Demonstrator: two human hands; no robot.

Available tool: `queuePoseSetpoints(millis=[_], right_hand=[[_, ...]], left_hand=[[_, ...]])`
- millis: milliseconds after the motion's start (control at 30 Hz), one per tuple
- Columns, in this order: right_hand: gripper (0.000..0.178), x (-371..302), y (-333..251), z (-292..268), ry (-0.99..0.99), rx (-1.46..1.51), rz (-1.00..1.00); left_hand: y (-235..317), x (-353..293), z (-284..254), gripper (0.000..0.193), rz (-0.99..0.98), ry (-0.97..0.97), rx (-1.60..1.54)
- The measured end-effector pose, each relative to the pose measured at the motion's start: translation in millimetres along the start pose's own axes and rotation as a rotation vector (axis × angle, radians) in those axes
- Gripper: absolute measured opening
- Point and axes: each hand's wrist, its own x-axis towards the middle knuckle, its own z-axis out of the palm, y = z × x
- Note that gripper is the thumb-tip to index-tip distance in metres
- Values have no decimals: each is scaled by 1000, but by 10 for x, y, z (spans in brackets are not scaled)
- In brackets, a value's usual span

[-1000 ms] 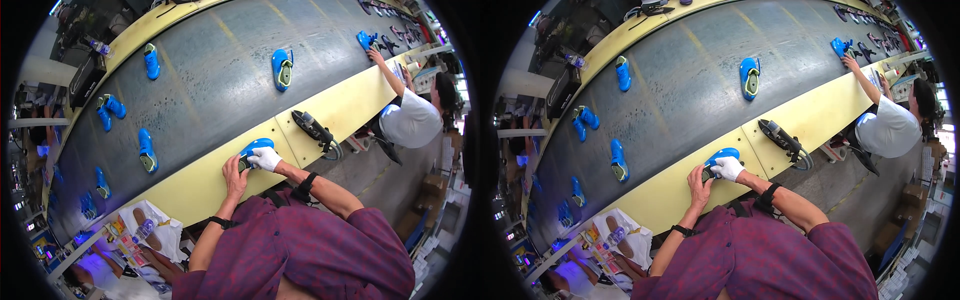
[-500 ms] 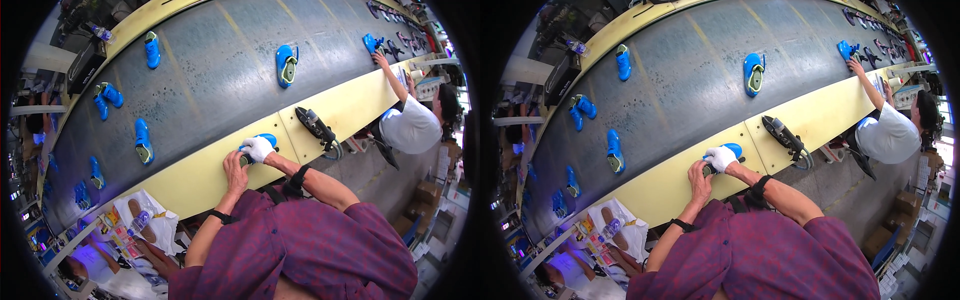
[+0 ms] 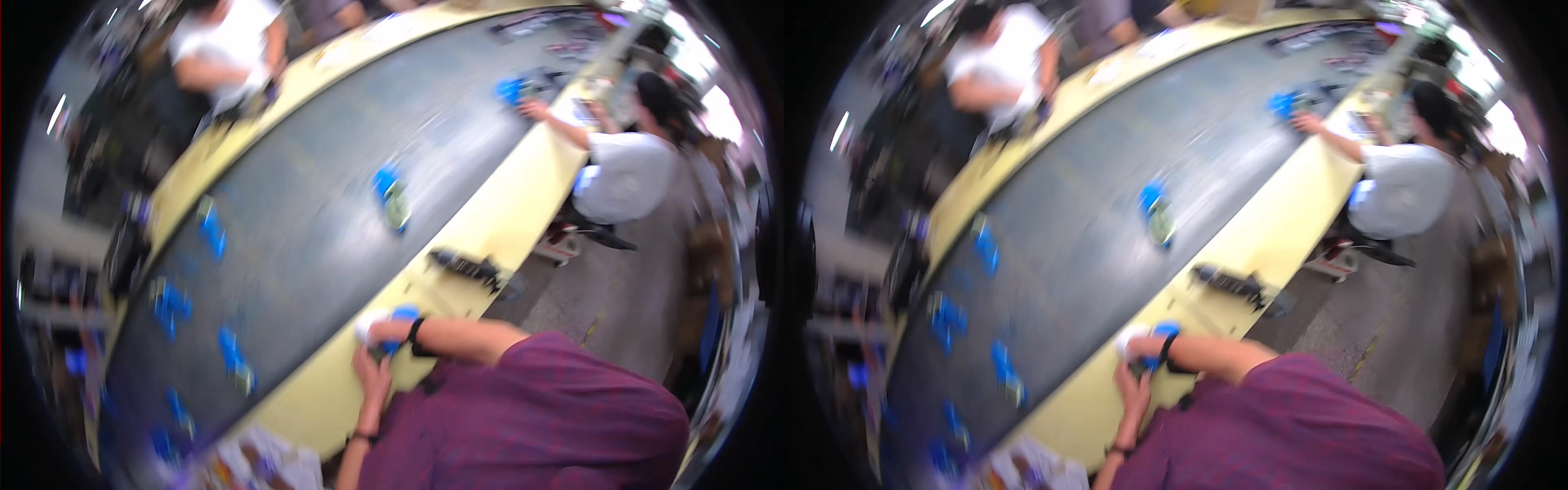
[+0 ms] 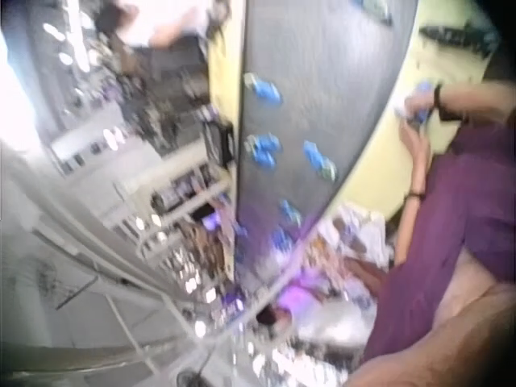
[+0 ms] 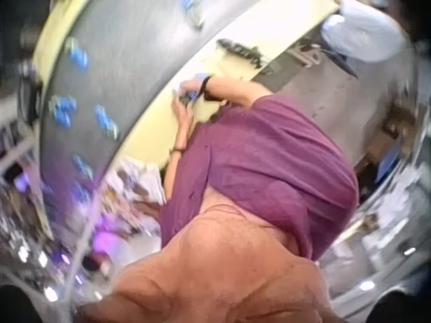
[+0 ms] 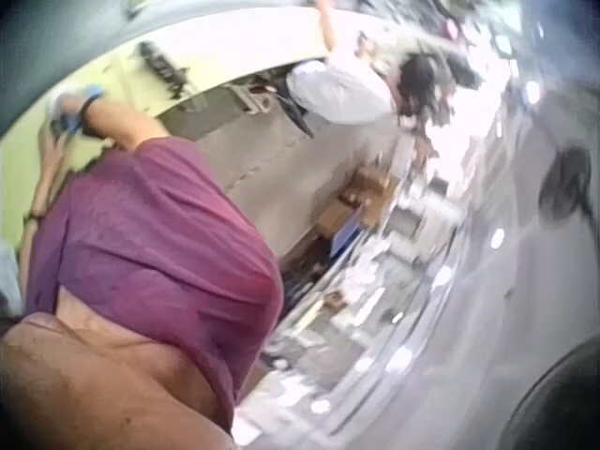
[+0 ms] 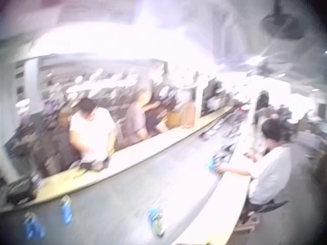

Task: The worker is assembling shoes on a production line, specifically working on the upper parts and soles.

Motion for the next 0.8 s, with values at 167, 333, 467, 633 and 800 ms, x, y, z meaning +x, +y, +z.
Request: queuePoseSetpoints(millis=[167,333,467,633,800], right_hand=[[16,436,-756,264,-90,-627,554],[19,-181,-1151,-724,399,-559,466],[19,-807,-1429,-1434,815,-1011,355],[32,-912,-1342,-1303,679,-954,486],[32,-796,-1509,-1363,375,-824,742]], left_hand=[[320,-170,-465,92,84,-155,301],[525,-61,-463,74,137,-228,464],[200,-117,-401,60,-155,-109,180],[-384,-124,-534,74,-380,-203,-817],[-119,62,-781,64,-518,-230,-678]])
